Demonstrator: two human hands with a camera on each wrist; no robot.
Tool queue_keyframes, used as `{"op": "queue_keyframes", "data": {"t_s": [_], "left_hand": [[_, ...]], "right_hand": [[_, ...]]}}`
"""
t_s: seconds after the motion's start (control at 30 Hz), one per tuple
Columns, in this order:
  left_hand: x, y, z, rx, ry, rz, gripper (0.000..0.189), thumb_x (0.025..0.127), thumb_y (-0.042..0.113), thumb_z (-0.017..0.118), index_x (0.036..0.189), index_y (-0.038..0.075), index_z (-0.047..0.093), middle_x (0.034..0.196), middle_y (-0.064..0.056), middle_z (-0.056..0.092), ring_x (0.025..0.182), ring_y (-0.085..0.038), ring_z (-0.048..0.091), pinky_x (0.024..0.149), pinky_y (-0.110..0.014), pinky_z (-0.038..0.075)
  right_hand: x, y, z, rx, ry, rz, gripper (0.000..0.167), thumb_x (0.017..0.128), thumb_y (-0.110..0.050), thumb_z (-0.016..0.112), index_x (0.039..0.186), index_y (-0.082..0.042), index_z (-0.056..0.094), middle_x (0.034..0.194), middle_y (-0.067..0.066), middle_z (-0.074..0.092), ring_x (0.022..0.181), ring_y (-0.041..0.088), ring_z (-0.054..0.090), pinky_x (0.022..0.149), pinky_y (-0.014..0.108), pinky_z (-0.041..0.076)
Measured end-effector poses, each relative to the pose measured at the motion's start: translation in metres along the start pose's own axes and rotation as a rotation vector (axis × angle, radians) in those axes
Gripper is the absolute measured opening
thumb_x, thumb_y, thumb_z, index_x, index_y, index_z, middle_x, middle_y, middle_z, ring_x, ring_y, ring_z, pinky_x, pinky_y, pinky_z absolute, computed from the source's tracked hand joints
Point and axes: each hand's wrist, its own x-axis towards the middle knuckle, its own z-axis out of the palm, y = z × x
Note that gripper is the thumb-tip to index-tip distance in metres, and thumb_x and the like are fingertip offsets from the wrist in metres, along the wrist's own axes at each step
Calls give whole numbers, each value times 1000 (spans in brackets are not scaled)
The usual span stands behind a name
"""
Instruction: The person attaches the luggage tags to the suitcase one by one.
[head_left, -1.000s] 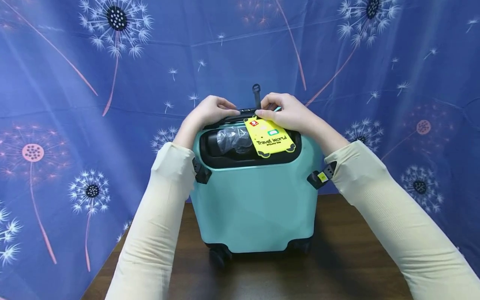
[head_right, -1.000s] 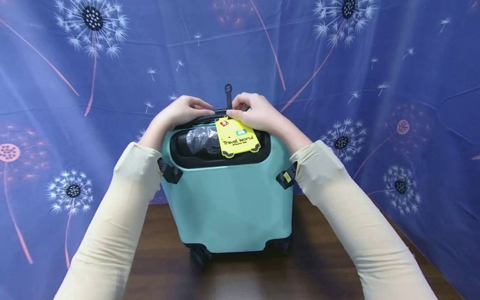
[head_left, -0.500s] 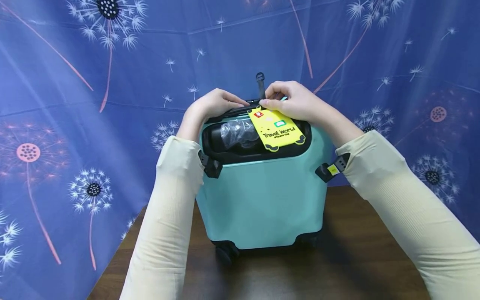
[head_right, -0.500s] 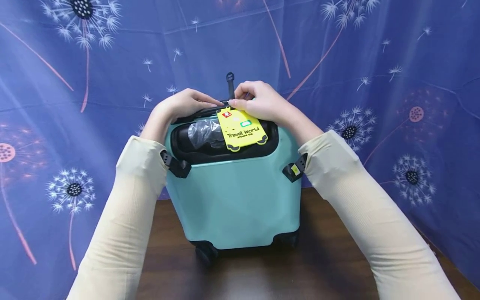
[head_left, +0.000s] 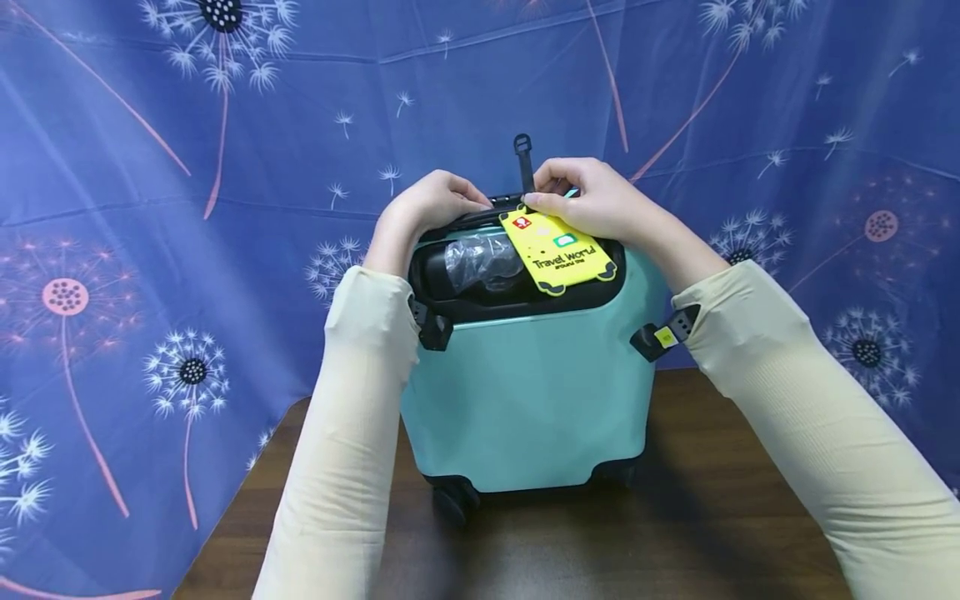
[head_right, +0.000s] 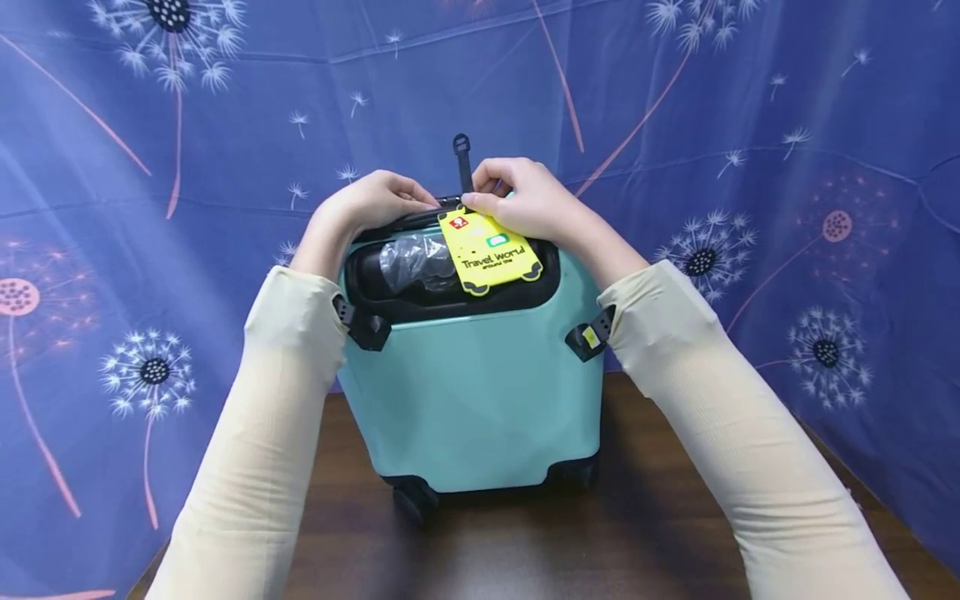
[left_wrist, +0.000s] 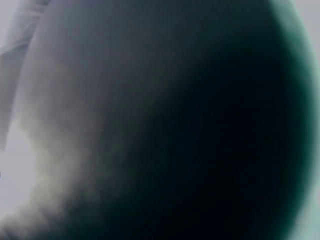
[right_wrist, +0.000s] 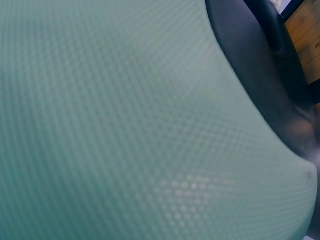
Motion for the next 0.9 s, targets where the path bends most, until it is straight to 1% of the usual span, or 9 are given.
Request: {"op": "queue_keyframes", "data": {"t_s": [0.03, 0.1, 0.23, 0.33, 0.47, 0.57, 0.77, 0.83, 0.9], "left_hand": [[0, 0, 0, -14, 6, -11, 31, 96, 29, 53, 122, 13, 63, 128, -3, 57, 114, -16, 49, 96, -30, 40], [0, 0, 1, -28, 17, -8, 32, 96, 31, 53, 121, 13, 63, 127, -3, 57, 113, -15, 49, 96, -30, 39], [0, -4, 5, -52, 28, 37, 33, 96, 35, 52, 120, 15, 62, 124, -2, 58, 111, -13, 50, 98, -29, 39], [-1, -6, 7, -49, 35, 76, 34, 98, 38, 48, 119, 17, 64, 121, -1, 60, 107, -12, 50, 94, -28, 39], [-3, -8, 7, -28, 33, 93, 37, 99, 42, 43, 121, 20, 64, 123, 1, 60, 110, -11, 50, 94, -29, 38], [-4, -9, 6, -10, 17, 101, 39, 99, 43, 41, 125, 22, 62, 128, 2, 58, 116, -11, 49, 99, -31, 37], [-2, -9, 8, 18, 3, 143, 39, 102, 36, 36, 126, 16, 59, 132, -1, 55, 123, -13, 46, 105, -32, 33], [-2, -8, 9, 16, 14, 149, 38, 102, 34, 35, 125, 14, 60, 130, -2, 56, 121, -13, 46, 104, -31, 34], [-1, -8, 10, 15, 26, 149, 38, 102, 32, 35, 120, 12, 61, 124, -3, 58, 113, -14, 48, 99, -30, 36]], "right_hand": [[0, 0, 0, 1, -4, 2, 27, 95, -34, 53, 103, -9, 59, 98, 8, 53, 90, 20, 47, 77, 31, 35], [0, 0, -1, 3, -23, 8, 27, 96, -35, 51, 106, -10, 57, 103, 9, 53, 91, 21, 47, 77, 32, 36], [2, -1, -3, 8, -109, 24, 28, 98, -35, 46, 113, -13, 53, 115, 10, 53, 95, 23, 49, 79, 34, 36], [5, -2, -6, -23, -166, 17, 26, 100, -33, 42, 113, -12, 50, 121, 8, 52, 95, 22, 47, 79, 34, 35], [10, -6, -5, -91, -203, -6, 23, 101, -33, 39, 106, -11, 43, 98, 7, 53, 82, 22, 46, 73, 33, 34], [13, -8, -3, -109, -209, -6, 22, 101, -34, 38, 103, -12, 41, 80, 6, 45, 73, 21, 45, 69, 32, 33], [13, -8, 1, -131, -172, -25, 21, 101, -31, 38, 100, -10, 41, 78, 6, 41, 71, 21, 43, 67, 31, 32], [13, -8, 0, -139, -174, -36, 20, 101, -29, 38, 99, -9, 41, 76, 6, 39, 71, 21, 41, 67, 31, 31], [14, -9, -1, -137, -190, -37, 20, 101, -28, 38, 98, -9, 41, 76, 5, 39, 70, 21, 40, 67, 31, 31]]}}
